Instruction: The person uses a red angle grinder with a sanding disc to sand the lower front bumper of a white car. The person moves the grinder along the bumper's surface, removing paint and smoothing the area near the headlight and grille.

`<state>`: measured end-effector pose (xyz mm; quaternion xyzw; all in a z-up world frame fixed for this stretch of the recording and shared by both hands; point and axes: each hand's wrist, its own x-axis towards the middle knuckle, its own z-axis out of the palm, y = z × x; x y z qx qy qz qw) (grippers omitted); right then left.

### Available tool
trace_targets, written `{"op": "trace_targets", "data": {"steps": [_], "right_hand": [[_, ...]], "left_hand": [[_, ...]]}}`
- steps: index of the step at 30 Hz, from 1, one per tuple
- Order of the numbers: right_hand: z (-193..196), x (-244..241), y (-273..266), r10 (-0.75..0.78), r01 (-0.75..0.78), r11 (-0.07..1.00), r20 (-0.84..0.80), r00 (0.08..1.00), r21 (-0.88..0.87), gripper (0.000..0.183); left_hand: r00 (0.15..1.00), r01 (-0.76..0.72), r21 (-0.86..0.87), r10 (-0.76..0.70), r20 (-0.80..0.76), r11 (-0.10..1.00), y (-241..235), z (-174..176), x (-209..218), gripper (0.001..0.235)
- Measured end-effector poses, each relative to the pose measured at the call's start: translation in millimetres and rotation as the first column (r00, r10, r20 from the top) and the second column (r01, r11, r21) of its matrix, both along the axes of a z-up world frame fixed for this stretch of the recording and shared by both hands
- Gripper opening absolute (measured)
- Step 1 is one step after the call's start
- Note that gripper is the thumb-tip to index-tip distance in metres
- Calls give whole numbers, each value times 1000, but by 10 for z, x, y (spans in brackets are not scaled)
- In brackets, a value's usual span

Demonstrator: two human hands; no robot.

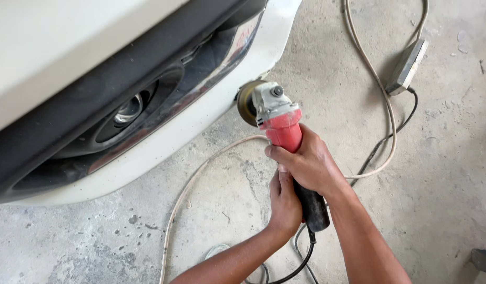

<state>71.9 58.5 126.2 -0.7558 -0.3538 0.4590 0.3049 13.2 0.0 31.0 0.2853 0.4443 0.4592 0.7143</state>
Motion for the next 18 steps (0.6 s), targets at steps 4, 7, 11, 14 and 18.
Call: {"op": "trace_targets", "data": {"steps": [4,7,11,14,18], "right_hand": [[-21,-1,-46,1,1,998,-32,999,58,19],[-19,-19,-104,63,-62,996,-28,998,60,15],[-37,-91,-178,3,-4,999,16,1000,32,18],[-67,-213,-153,-15,14,1000,17,1000,21,20],[-62,-405,-160,-11,12,999,29,1000,-35,28]], "left_hand": [[999,31,33,-30,-44,999,0,-4,-48,47],[996,61,31,-59,-70,998,-40,124,-123,49],[995,78,-30,-80,-65,997,-94,-2,-199,45],[993,67,27,-64,-95,997,-76,-144,-303,42],[997,-7,86,14,-81,996,-146,-267,-484,46]]}}
